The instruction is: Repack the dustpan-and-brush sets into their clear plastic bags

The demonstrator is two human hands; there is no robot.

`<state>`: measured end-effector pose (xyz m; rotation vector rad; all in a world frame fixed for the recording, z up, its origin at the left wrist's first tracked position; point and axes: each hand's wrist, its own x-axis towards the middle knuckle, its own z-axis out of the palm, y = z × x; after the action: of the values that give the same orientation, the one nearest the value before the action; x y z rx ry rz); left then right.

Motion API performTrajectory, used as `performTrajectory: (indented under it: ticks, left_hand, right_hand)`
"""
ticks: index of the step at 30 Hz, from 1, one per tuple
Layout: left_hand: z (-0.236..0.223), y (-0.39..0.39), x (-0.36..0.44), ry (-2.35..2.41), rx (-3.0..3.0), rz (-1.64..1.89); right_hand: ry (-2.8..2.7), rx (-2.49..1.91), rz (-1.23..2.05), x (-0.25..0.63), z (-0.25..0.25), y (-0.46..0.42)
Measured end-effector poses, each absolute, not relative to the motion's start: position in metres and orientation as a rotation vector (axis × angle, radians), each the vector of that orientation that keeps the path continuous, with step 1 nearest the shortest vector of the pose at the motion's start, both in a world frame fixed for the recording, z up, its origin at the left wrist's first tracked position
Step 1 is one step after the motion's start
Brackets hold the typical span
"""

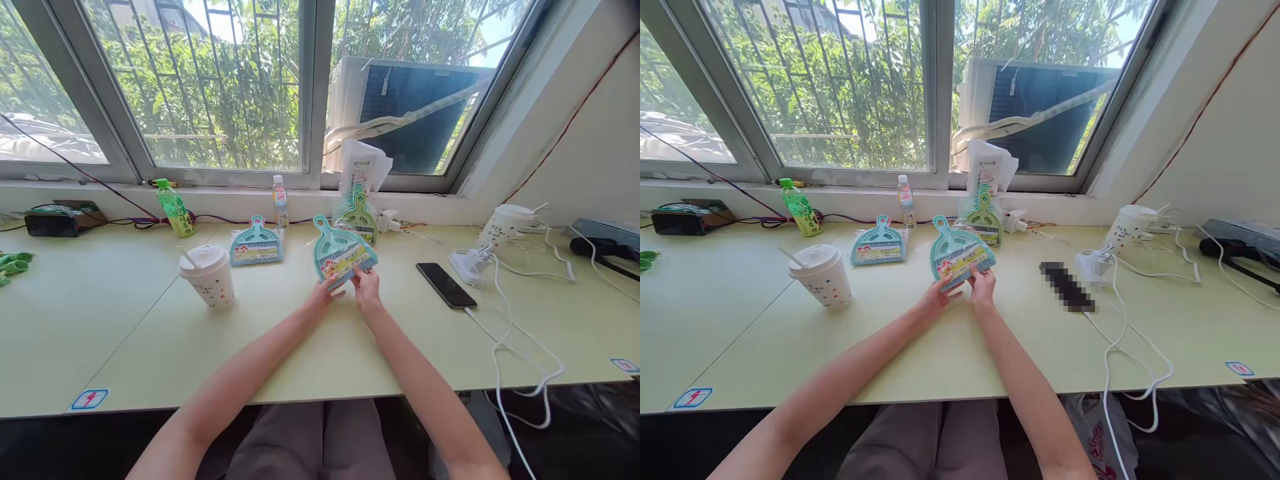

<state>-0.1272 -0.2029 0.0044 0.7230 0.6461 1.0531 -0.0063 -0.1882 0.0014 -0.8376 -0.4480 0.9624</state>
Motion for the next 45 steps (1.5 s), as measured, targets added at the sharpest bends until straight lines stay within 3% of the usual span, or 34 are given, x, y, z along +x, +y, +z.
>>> performTrajectory:
  ticks: [7, 12, 16, 18, 22, 26, 38, 45]
  left_hand:
    - [0.006, -0.181, -0.149, 0.79, 0.901, 1.111]
    - [0.001, -0.173, -0.152, 0.931, 0.961, 1.094]
    - [0.006, -0.162, -0.165, 0.988, 0.891, 1.137]
    - [0.01, -0.155, -0.178, 0.999, 0.798, 1.15]
    - [0.015, -0.144, -0.202, 0.942, 0.621, 1.044]
    - [0.017, -0.141, -0.213, 0.869, 0.619, 0.92]
    - [0.021, -0.134, -0.233, 0.805, 0.767, 0.762]
    - [0.031, -0.148, -0.244, 0.655, 1.27, 1.001]
  right_hand:
    - [-0.48, -0.917, 1.024, -0.006, -0.004, -0.185]
    - [-0.508, -1.078, 1.259, 0.004, 0.004, -0.182]
    - [-0.821, -1.273, 1.383, 0.024, 0.014, -0.181]
    - [-1.091, -1.427, 1.106, 0.035, 0.015, -0.181]
    - [-1.68, -1.499, 0.191, 0.046, 0.009, -0.183]
    - [-1.956, -1.47, -0.116, 0.045, -0.002, -0.179]
    - [-1.974, -1.277, 0.151, 0.041, -0.007, -0.171]
    - [-1.63, -1.482, 0.277, 0.042, -0.003, -0.175]
